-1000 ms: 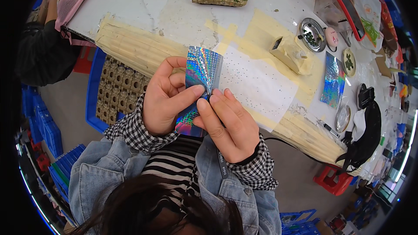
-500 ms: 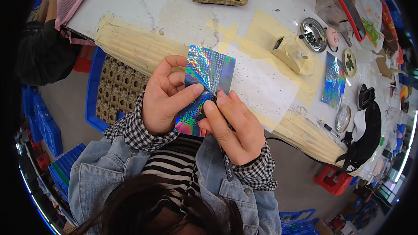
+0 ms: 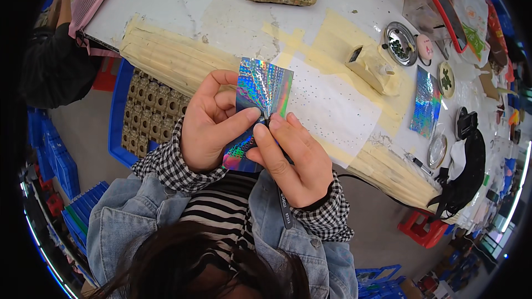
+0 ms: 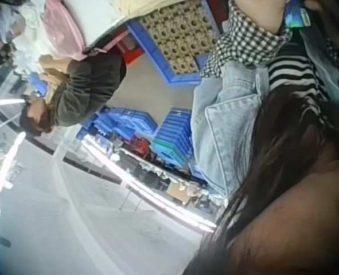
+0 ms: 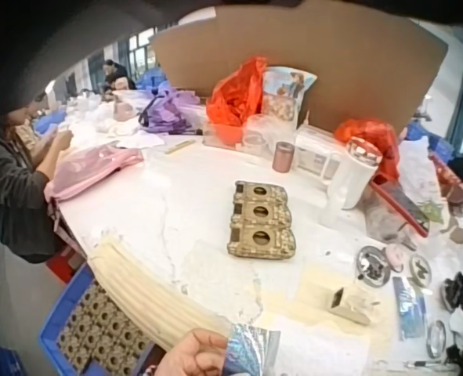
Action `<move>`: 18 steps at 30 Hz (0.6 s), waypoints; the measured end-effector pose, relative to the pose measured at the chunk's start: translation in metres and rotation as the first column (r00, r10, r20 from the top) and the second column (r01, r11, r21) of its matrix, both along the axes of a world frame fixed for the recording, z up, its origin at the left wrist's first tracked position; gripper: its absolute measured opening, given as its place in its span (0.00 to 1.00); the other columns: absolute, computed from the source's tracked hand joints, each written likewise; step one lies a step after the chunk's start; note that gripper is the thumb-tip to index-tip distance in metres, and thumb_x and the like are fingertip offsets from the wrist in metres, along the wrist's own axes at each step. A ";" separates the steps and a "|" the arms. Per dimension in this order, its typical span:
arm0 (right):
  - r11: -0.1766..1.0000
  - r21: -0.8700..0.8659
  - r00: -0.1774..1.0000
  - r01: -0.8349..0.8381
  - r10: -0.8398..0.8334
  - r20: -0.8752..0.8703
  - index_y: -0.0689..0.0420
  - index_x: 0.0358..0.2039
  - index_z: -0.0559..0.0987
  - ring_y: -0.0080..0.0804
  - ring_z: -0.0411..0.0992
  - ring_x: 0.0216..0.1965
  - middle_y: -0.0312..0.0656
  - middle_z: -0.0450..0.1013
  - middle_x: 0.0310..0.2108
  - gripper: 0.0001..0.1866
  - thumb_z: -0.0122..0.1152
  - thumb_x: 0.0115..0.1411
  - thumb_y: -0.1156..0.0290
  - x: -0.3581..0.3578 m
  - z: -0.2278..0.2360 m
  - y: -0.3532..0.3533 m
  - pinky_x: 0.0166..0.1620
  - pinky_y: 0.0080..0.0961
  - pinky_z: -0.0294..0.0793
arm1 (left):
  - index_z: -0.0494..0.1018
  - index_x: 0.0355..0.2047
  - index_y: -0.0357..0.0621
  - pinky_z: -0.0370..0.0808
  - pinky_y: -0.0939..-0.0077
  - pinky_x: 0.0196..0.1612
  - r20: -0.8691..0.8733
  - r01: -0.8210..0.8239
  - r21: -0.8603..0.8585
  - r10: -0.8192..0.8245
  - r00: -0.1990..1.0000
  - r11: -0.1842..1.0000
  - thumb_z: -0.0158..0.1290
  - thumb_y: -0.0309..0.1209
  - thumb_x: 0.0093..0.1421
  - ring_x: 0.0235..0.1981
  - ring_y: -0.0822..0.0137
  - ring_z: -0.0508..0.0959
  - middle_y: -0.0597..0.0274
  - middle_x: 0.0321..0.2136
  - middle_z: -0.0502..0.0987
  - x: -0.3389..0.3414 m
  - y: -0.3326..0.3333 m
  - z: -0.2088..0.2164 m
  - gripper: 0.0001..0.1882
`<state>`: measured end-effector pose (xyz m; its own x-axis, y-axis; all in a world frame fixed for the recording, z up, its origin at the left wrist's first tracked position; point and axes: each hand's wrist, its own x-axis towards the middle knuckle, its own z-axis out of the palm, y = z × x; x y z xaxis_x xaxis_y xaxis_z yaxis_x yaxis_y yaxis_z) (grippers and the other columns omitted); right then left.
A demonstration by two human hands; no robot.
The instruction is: Folding small holographic stickers using tweezers.
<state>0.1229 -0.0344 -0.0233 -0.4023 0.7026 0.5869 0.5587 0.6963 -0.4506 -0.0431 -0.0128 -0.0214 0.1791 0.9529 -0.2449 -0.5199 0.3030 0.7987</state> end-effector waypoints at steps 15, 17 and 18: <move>1.000 0.015 1.000 -0.007 0.007 0.009 0.64 0.42 0.78 0.42 0.74 0.43 0.48 0.72 0.40 0.20 0.68 0.46 0.73 -0.001 -0.001 0.001 0.47 0.40 0.75 | 0.57 0.48 0.34 0.75 0.82 0.39 -0.005 -0.016 -0.012 0.016 1.000 1.000 0.53 0.16 0.54 0.35 0.74 0.77 0.57 0.32 0.77 0.001 0.000 -0.002 0.23; 1.000 0.011 1.000 -0.005 0.005 0.010 0.64 0.42 0.78 0.42 0.74 0.43 0.48 0.71 0.40 0.20 0.68 0.46 0.72 0.000 -0.001 0.001 0.47 0.40 0.75 | 0.57 0.48 0.34 0.75 0.82 0.39 -0.012 -0.015 -0.013 0.015 1.000 1.000 0.53 0.17 0.54 0.35 0.74 0.77 0.57 0.32 0.77 0.001 0.000 -0.002 0.22; 1.000 0.011 1.000 -0.003 0.003 0.005 0.64 0.42 0.78 0.42 0.74 0.43 0.48 0.72 0.40 0.20 0.68 0.46 0.72 0.000 -0.001 0.001 0.47 0.39 0.75 | 0.57 0.48 0.34 0.75 0.82 0.39 -0.011 -0.013 -0.014 0.013 1.000 1.000 0.53 0.17 0.54 0.35 0.74 0.77 0.57 0.32 0.77 0.001 0.000 -0.002 0.22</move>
<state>0.1224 -0.0335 -0.0243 -0.4079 0.6947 0.5925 0.5587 0.7031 -0.4398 -0.0417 -0.0127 -0.0235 0.1639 0.9514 -0.2606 -0.5149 0.3078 0.8001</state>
